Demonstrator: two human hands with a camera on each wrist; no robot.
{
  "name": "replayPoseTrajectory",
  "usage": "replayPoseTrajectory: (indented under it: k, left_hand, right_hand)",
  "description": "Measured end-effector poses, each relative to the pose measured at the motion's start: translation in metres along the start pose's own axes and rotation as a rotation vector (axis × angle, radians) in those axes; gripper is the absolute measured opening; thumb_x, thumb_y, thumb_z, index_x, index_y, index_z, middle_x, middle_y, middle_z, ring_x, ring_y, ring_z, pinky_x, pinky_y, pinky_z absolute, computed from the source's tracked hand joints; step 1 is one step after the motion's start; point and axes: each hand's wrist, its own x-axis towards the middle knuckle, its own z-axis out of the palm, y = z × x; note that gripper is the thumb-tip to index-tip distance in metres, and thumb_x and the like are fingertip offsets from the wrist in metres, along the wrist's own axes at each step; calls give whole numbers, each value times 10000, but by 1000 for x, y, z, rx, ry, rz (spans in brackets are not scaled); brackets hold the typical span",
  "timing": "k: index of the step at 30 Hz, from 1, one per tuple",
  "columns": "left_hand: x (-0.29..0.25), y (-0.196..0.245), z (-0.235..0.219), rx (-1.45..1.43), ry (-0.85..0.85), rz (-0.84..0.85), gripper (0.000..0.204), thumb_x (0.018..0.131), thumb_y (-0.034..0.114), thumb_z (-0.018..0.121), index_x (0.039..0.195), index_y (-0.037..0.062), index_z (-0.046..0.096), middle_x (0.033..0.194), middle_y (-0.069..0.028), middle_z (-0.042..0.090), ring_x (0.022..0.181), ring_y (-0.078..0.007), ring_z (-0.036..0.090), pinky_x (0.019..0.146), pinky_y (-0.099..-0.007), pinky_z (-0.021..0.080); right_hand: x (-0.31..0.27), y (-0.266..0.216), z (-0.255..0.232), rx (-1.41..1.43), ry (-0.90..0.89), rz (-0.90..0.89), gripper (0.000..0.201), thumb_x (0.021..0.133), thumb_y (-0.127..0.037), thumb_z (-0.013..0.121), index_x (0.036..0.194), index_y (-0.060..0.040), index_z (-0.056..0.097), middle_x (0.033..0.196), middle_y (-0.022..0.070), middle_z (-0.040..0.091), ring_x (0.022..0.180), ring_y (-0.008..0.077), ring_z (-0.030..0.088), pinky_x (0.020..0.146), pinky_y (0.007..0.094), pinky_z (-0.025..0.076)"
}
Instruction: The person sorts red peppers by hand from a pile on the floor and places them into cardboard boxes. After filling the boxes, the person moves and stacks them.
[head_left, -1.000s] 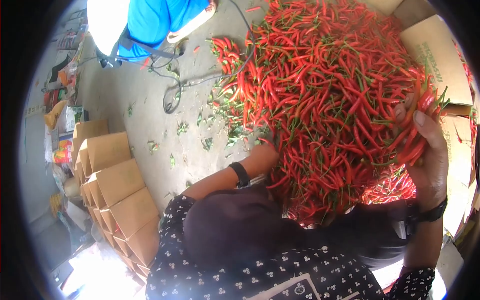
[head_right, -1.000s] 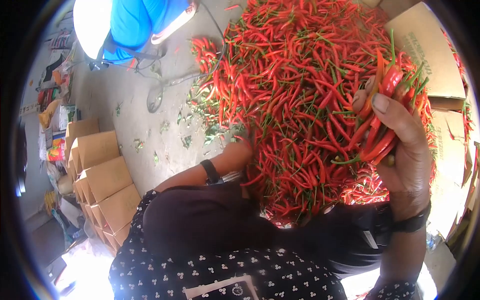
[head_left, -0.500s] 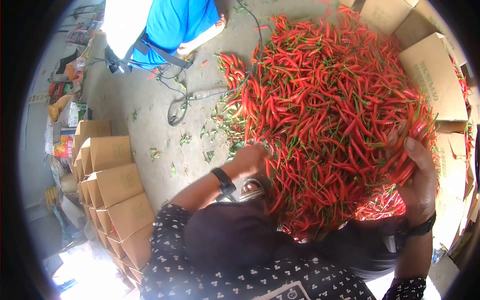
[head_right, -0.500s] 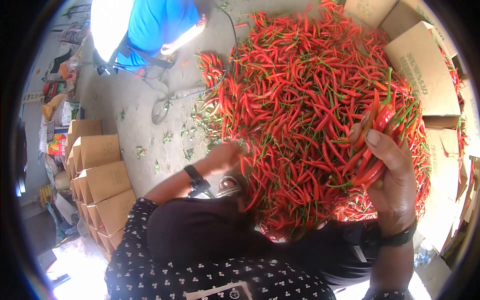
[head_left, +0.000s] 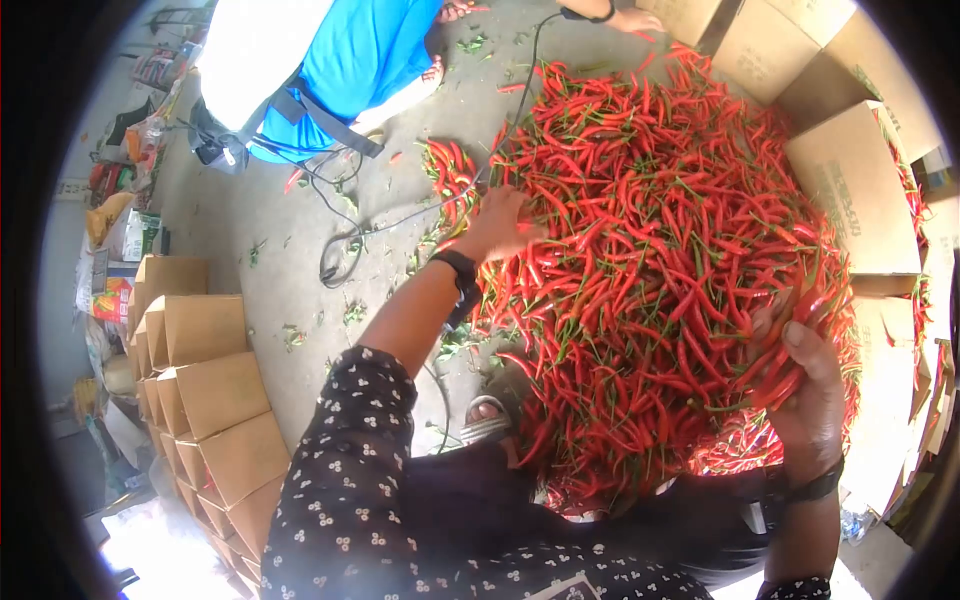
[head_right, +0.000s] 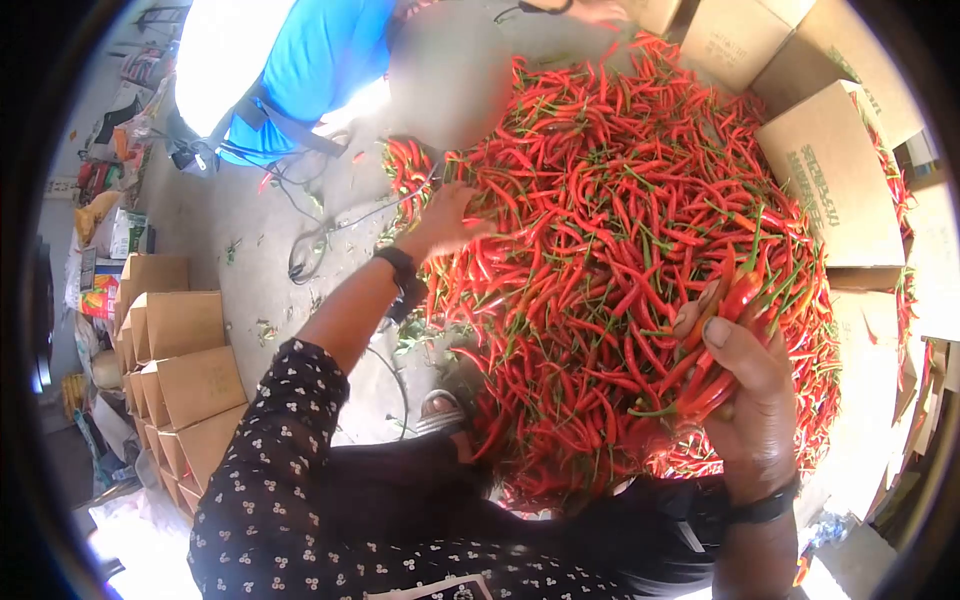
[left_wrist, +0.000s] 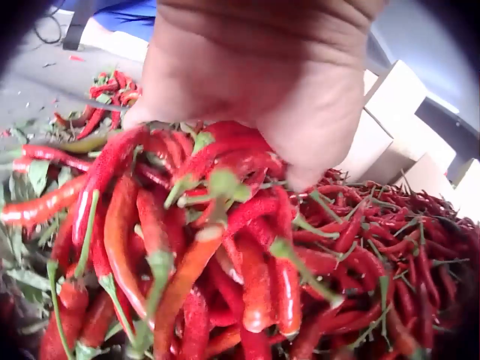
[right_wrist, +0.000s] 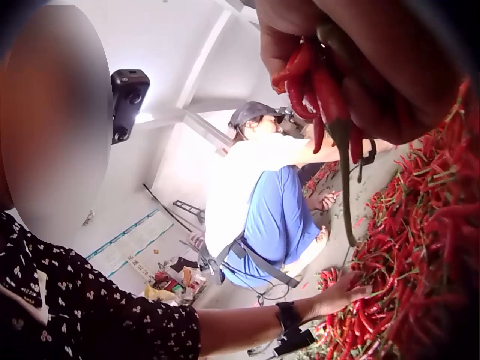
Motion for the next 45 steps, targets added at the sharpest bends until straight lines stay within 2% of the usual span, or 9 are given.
replayPoseTrajectory:
  k: [3,10,17,30,33,35,37,42,45]
  left_hand:
    - [-11,34,-23,-64,-236,-76,891,553,514,779,1316,223,423,1383,-154,329,1263,-380,333,1008,-551,314]
    - [-51,67,-14,-93,-370,-44,946,535,402,811,1355,248,364,1452,-131,229,1310,-417,247,1002,-557,325]
    - [-37,85,-6,-88,-207,-84,742,594,190,721,1284,212,450,1239,-131,455,1131,-405,410,909,-500,424]
    - [-47,70,-2,-40,-260,-14,649,597,223,724,1215,197,527,1121,-121,570,960,-284,576,800,-410,482]
    - [-45,86,-40,-757,-328,-309,498,696,144,689,1164,72,536,753,-46,581,707,-168,599,661,-314,483]
    - [-36,100,-52,-1012,-321,-297,359,738,142,693,1044,62,523,732,-2,547,686,-95,563,576,-250,475]
    - [-21,158,-87,-1394,-488,-120,287,779,117,659,1013,79,496,768,8,525,690,-80,549,572,-248,474]
    - [-1,272,-128,-1349,-556,466,495,813,230,655,1230,54,454,993,-42,568,864,-116,571,734,-268,482]
    - [10,241,-141,-902,-417,334,487,838,340,602,1221,50,519,1092,-61,587,909,-112,573,764,-283,482]
  right_hand:
    - [9,5,0,24,32,78,330,777,-140,617,1065,-14,518,896,67,607,775,128,575,680,258,479]
    - [23,8,10,55,-47,61,305,780,-127,620,1046,-9,529,889,75,610,774,138,580,683,258,482]
    - [29,14,9,-7,-94,113,357,792,-178,625,1095,-51,486,913,64,577,794,144,556,662,255,472]
    - [2,-11,-5,69,-50,-20,338,769,-166,625,1045,-7,510,894,83,592,798,144,560,701,261,458]
    - [-7,-21,-15,91,-102,-68,378,757,-200,635,1059,-20,496,891,83,566,797,151,536,698,265,447]
    - [-15,-23,-17,103,-97,-96,422,747,-231,647,1077,-33,476,883,89,538,776,151,510,672,256,429]
    - [-20,-25,-14,102,-117,-91,437,737,-248,653,1072,-35,471,874,88,533,762,147,502,655,252,420]
    - [-34,-31,-3,44,-184,-130,488,679,-311,679,1006,-33,448,839,96,522,673,137,479,585,227,397]
    - [-39,-32,-8,28,-173,-146,494,671,-311,685,993,-26,441,828,104,523,655,141,482,553,220,403]
